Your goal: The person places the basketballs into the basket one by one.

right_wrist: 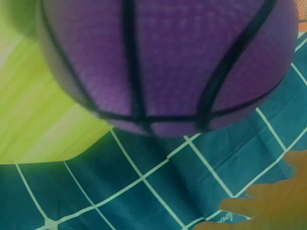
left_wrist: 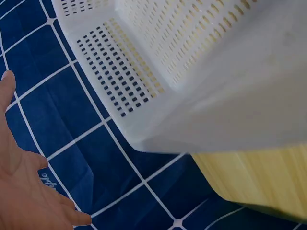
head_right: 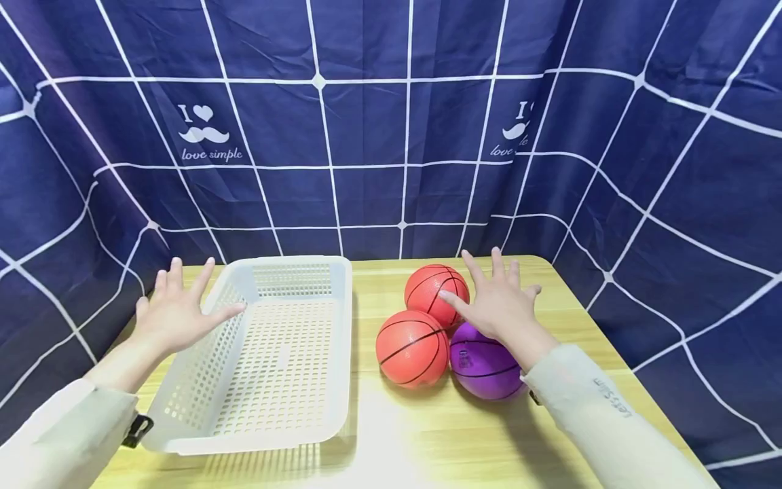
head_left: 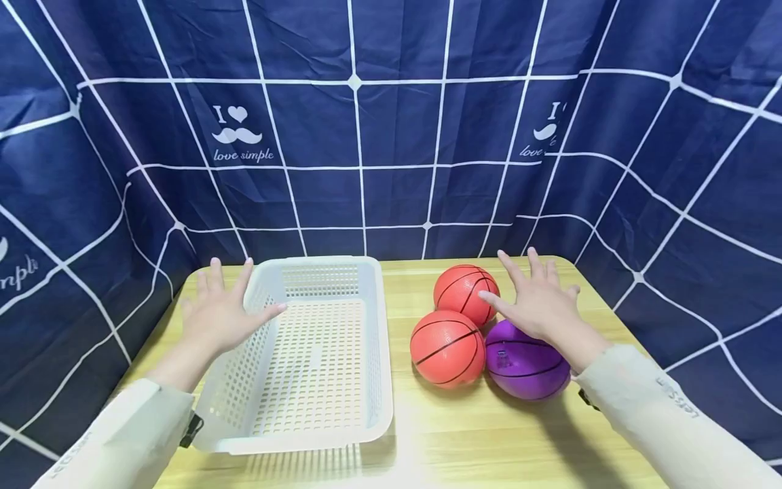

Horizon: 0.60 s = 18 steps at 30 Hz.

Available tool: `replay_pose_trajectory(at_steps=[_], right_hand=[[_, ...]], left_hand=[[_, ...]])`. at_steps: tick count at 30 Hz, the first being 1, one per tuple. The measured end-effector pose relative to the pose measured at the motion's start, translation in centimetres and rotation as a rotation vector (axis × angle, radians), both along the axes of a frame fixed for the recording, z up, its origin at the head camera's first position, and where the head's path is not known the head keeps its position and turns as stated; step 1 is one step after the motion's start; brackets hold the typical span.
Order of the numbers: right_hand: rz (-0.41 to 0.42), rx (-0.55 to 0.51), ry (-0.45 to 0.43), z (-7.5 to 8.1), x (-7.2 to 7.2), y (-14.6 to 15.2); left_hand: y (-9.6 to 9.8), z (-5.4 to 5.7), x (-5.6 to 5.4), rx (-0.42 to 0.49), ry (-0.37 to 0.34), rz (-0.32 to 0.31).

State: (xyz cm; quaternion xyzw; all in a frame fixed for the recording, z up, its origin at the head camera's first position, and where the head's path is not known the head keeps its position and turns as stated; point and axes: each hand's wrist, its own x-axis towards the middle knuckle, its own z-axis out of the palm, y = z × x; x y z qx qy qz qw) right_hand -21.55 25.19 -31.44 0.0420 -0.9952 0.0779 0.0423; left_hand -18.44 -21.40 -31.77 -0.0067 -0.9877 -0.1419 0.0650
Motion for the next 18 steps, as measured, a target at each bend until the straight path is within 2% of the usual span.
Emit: replay_pose_trajectory(at_steps=[6,13,18], right_hand=[[-0.013,-0.026,0.013,0.0,0.3,1.2],[-0.033,-0.046,0.016,-0.3,0.6,2.2],[-0.035,-0.054,0.02,-0.7,0.9,3.1]], left_hand=[[-1.3,-0.2,0.4,0.013,0.017,0.009],[-2.6,-0.5,0.7,0.037,-0.031,0.031],[-3.7,-0.8,1.0,0.05,-0.053,0.022]])
